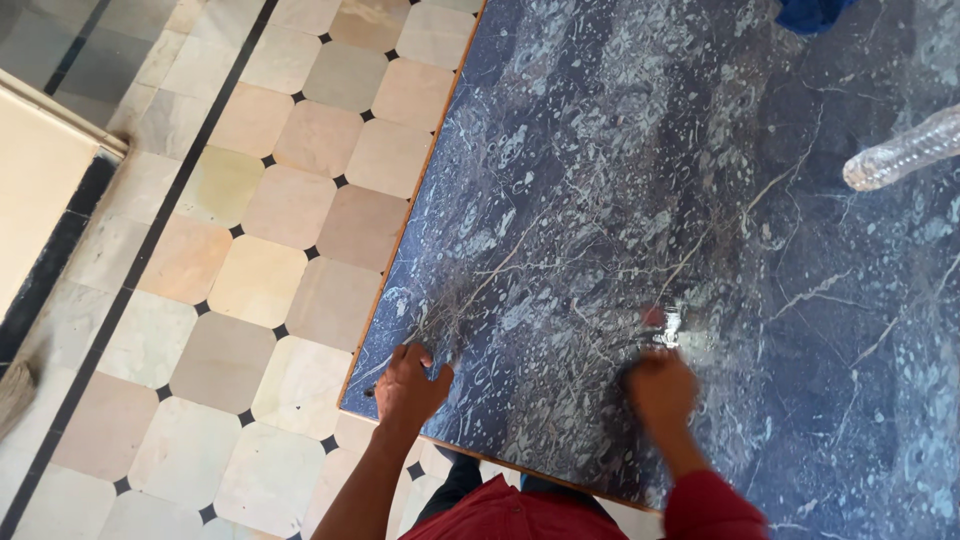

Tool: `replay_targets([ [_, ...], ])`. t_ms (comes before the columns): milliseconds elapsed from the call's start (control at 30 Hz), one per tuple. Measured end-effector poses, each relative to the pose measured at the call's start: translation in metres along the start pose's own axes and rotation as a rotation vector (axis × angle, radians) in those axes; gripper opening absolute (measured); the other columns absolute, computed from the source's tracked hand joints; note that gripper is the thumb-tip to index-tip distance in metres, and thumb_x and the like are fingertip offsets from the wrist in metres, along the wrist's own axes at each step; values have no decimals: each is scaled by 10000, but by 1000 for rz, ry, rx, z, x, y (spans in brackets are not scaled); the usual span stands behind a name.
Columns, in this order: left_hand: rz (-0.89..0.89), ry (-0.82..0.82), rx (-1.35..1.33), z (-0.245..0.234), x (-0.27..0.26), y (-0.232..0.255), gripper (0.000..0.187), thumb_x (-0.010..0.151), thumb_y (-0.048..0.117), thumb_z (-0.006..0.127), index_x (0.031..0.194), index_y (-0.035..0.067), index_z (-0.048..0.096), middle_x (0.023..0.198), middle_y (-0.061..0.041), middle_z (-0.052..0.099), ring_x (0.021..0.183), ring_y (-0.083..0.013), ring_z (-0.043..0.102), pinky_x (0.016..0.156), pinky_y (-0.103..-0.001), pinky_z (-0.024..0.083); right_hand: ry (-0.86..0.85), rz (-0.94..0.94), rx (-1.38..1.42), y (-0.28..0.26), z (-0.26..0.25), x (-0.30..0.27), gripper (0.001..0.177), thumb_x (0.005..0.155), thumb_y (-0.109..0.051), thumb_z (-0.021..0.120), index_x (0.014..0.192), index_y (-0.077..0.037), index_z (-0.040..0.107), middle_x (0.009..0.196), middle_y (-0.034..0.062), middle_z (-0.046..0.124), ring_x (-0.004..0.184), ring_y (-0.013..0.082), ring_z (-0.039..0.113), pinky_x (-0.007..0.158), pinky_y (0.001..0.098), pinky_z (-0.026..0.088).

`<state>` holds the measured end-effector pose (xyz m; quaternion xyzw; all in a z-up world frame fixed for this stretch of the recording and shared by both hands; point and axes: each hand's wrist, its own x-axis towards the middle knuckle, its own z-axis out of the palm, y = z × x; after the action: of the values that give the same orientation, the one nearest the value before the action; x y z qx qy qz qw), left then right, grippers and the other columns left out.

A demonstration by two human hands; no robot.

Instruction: The person cleans a marble tabletop using a blue cloth and a toothbrush. They move a chair aside, open a water bottle, and scrub the surface with the toothbrush while occasionally wiping with the cloth.

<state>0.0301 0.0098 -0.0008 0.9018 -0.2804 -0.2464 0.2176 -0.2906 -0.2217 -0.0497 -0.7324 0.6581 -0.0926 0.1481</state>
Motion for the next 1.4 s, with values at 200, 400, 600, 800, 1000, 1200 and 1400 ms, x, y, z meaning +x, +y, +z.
replay_targets([
  [200, 57, 0, -68, -4, -4, -7, 321, 756, 313, 793, 943, 85, 668, 1030, -118, 659, 844, -342, 699, 759, -480, 552, -444, -387, 134, -173, 28, -126, 133, 871, -199, 628, 952, -156, 725, 806, 163, 748, 745, 379, 741, 672, 508, 565],
  [400, 168, 15, -155, -5, -3, -21, 270, 746, 248, 787, 932, 89, 674, 1002, -114, 656, 822, -322, 699, 733, -465, 549, -510, -166, 104, -146, 37, -120, 218, 801, -227, 684, 1009, -183, 736, 843, 172, 766, 809, 357, 754, 740, 466, 597],
  [600, 196, -32, -120, -7, -2, -25, 251, 765, 248, 771, 925, 82, 672, 990, -111, 640, 782, -320, 691, 740, -459, 548, -1, 200, -181, 62, -8, -13, 324, 955, -280, 607, 1079, -13, 741, 925, 241, 767, 855, 422, 761, 842, 516, 589],
  [800, 237, -67, -143, -15, -6, -32, 249, 765, 227, 768, 941, 83, 667, 1001, -107, 638, 787, -307, 702, 745, -447, 553, 149, 553, -225, 188, -63, -36, 407, 966, -382, 616, 1042, -5, 749, 1039, 311, 716, 951, 533, 694, 802, 583, 554],
  [1000, 337, -29, -201, -9, -7, -46, 243, 765, 196, 789, 935, 71, 670, 1018, -106, 641, 911, -282, 720, 755, -424, 565, 91, 242, -10, 72, 4, -95, 339, 793, -254, 635, 1071, -84, 726, 882, 203, 729, 788, 418, 731, 716, 533, 587],
  [1200, 264, -46, -244, 4, -7, -54, 268, 750, 180, 804, 982, 86, 708, 1009, -79, 660, 875, -243, 710, 789, -395, 569, -344, -130, 123, -132, 58, -207, 168, 877, -250, 601, 952, -148, 712, 794, 192, 735, 740, 419, 722, 682, 551, 572],
  [1400, 126, -34, -439, 16, -2, -68, 296, 729, 131, 833, 981, 58, 696, 901, -57, 719, 791, -176, 708, 757, -327, 582, -360, 6, 69, -93, 28, -184, 262, 836, -280, 663, 1091, -229, 693, 923, 104, 765, 876, 376, 739, 770, 524, 577],
])
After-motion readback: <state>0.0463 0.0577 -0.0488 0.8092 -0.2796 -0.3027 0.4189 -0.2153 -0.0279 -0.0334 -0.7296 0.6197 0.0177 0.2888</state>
